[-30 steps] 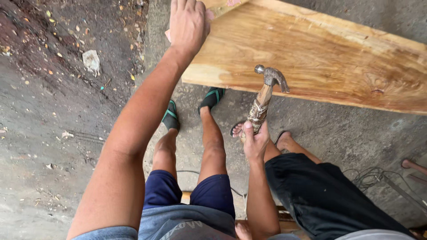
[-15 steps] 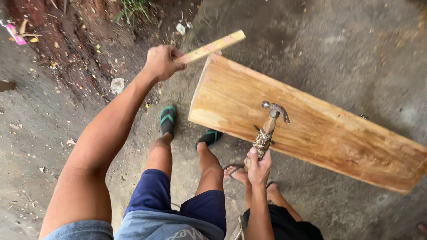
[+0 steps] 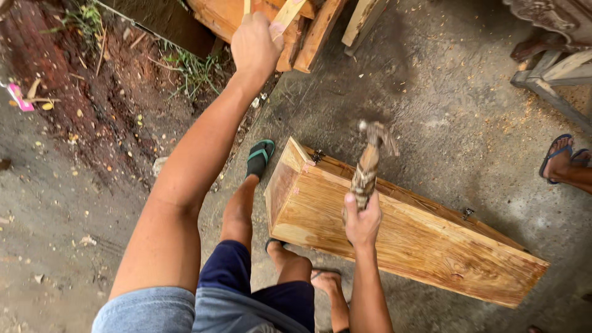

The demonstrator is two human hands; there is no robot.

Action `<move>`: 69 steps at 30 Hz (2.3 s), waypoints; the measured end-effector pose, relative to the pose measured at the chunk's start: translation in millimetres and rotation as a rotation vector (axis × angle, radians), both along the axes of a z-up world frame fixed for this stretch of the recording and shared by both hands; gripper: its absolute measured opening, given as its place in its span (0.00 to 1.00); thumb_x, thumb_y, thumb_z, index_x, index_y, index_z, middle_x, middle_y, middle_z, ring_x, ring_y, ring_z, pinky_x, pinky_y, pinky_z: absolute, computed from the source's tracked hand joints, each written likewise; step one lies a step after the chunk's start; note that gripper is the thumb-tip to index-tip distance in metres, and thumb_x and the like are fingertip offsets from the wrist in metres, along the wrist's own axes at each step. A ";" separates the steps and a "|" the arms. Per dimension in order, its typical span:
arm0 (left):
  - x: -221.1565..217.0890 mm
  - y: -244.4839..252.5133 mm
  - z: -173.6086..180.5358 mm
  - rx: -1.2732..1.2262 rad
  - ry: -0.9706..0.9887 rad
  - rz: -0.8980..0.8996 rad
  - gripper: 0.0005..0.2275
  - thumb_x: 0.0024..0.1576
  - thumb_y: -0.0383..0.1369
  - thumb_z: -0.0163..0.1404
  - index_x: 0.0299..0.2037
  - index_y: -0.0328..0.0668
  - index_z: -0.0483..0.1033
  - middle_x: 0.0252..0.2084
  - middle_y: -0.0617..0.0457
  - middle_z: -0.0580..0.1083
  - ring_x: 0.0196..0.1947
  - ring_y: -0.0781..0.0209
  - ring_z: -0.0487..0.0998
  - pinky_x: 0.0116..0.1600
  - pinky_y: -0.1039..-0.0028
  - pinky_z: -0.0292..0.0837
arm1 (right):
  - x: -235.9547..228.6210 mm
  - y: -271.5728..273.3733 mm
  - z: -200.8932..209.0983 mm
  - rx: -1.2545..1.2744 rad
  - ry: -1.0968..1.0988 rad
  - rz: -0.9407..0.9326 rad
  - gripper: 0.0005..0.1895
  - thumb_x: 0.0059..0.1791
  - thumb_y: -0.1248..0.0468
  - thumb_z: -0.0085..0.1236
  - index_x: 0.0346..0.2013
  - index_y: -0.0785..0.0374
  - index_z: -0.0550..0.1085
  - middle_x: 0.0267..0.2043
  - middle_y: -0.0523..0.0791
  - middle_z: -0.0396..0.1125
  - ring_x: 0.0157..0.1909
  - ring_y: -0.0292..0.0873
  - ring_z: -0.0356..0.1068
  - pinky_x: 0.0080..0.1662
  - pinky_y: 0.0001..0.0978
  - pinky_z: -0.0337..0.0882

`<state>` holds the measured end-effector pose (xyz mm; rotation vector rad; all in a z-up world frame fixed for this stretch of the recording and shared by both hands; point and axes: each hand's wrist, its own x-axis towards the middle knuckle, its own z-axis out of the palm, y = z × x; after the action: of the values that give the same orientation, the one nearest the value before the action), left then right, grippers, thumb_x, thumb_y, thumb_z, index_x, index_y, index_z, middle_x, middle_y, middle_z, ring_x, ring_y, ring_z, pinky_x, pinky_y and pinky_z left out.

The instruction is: The person assembles a wooden box by hammering nails into a thin strip of wood attached to a larger board. They use a hammer and a power sander to smooth the edges, then scrape the strip with a chisel before reattaching it.

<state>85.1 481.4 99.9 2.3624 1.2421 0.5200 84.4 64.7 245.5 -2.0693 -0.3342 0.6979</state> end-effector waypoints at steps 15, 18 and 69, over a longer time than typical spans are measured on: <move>36.2 33.4 8.9 -0.323 0.020 -0.028 0.18 0.50 0.33 0.65 0.41 0.32 0.70 0.41 0.37 0.72 0.34 0.38 0.80 0.36 0.55 0.77 | 99.9 268.4 1.7 -0.167 -0.247 0.352 0.18 0.54 0.53 0.60 0.46 0.66 0.71 0.25 0.44 0.70 0.24 0.37 0.70 0.32 0.32 0.70; 42.6 35.0 8.7 -0.360 0.002 -0.007 0.16 0.52 0.32 0.64 0.41 0.33 0.70 0.42 0.37 0.72 0.33 0.39 0.80 0.37 0.55 0.77 | 105.7 287.9 4.0 -0.186 -0.261 0.366 0.18 0.54 0.53 0.60 0.46 0.66 0.70 0.26 0.44 0.71 0.24 0.37 0.71 0.32 0.32 0.71; -65.5 -24.9 40.0 -0.460 -0.027 0.087 0.15 0.53 0.33 0.63 0.46 0.35 0.74 0.40 0.40 0.74 0.30 0.42 0.79 0.34 0.57 0.76 | 104.3 263.5 -2.5 -0.286 -0.294 0.344 0.19 0.54 0.53 0.61 0.42 0.66 0.69 0.27 0.47 0.70 0.26 0.40 0.69 0.34 0.34 0.70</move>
<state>19.6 456.5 139.8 1.9188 1.2946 0.2548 188.7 328.2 243.1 -2.4217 -0.8125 0.6712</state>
